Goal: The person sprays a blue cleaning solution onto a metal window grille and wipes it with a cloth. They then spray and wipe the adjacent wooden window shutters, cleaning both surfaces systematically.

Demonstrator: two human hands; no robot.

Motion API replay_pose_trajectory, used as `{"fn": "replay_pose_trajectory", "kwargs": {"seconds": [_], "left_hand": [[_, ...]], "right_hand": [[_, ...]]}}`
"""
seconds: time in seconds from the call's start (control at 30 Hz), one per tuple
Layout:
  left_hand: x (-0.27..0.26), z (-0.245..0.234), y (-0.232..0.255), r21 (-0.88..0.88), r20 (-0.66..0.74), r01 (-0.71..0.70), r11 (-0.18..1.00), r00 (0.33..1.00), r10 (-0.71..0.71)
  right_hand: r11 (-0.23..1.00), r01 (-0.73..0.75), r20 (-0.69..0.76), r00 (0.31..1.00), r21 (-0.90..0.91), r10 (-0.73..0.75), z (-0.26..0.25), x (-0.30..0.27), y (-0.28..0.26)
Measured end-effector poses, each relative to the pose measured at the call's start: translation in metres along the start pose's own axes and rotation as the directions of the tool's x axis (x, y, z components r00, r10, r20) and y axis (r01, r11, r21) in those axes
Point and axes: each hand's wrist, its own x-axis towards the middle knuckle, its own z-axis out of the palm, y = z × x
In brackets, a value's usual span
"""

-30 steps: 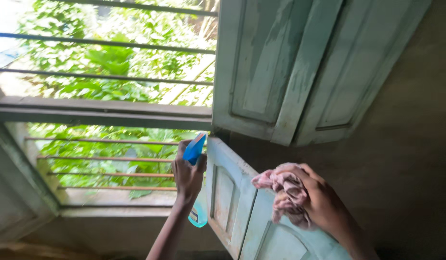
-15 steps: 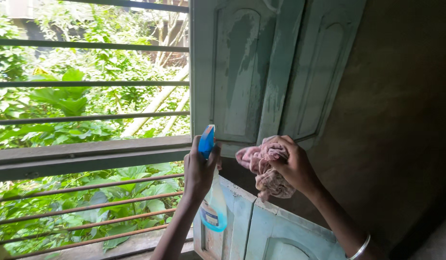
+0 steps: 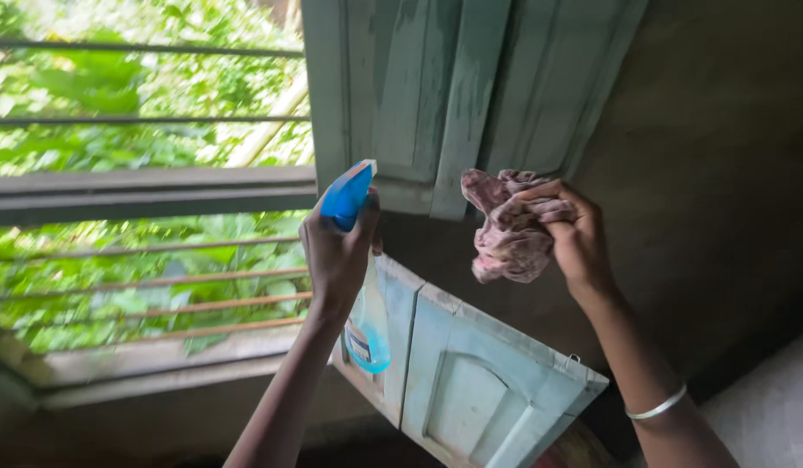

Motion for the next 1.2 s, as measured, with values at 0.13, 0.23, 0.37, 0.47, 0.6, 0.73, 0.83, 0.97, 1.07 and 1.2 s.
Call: {"fn": "replay_pose_trajectory", "kwargs": {"seconds": [0.13, 0.23, 0.37, 0.47, 0.6, 0.73, 0.83, 0.97, 1.07, 1.2], "left_hand": [[-0.042, 0.001, 0.0, 0.19, -0.129, 0.082, 0.978, 0.99, -0.058], [-0.075, 0.005, -0.001, 0.182, -0.213, 0.101, 0.978, 0.975, -0.061], [-0.124, -0.004, 0.008, 0.234, -0.304, 0.129, 0.964, 0.951, -0.054], [-0.16, -0.01, 0.021, 0.201, -0.412, 0.186, 0.962, 0.907, -0.09], [-0.199, -0.031, 0.051, 0.118, -0.514, 0.193, 0.974, 0.851, -0.107], [-0.222, -0.049, 0.081, 0.364, -0.595, 0.342, 0.866, 0.801, -0.066], [-0.231, -0.059, 0.09, 0.437, -0.61, 0.369, 0.82, 0.792, -0.031], [-0.235, -0.067, 0.086, 0.428, -0.621, 0.387, 0.817, 0.782, -0.045], [-0.232, -0.068, 0.078, 0.423, -0.595, 0.345, 0.838, 0.803, -0.03], [-0.221, -0.071, 0.063, 0.413, -0.57, 0.343, 0.844, 0.82, -0.055]], "right_hand": [[0.99, -0.06, 0.057, 0.997, 0.124, 0.054, -0.013, -0.026, -0.022], [0.987, -0.041, 0.101, 0.995, 0.154, 0.026, -0.019, -0.054, -0.032], [0.95, 0.094, 0.253, 0.952, 0.298, -0.173, -0.01, -0.085, -0.044], [0.974, 0.033, 0.355, 0.928, 0.224, -0.113, 0.005, -0.102, -0.053], [0.968, -0.072, 0.447, 0.893, 0.239, -0.044, 0.045, -0.12, -0.058], [0.916, -0.207, 0.582, 0.813, 0.343, -0.034, 0.075, -0.132, -0.05], [0.914, -0.223, 0.605, 0.795, 0.339, -0.03, 0.084, -0.139, -0.043], [0.957, -0.087, 0.544, 0.835, 0.278, -0.082, 0.093, -0.14, -0.032], [0.934, -0.098, 0.494, 0.865, 0.342, -0.09, 0.097, -0.14, -0.025], [0.875, -0.233, 0.461, 0.887, 0.424, 0.013, 0.098, -0.141, -0.017]]}}
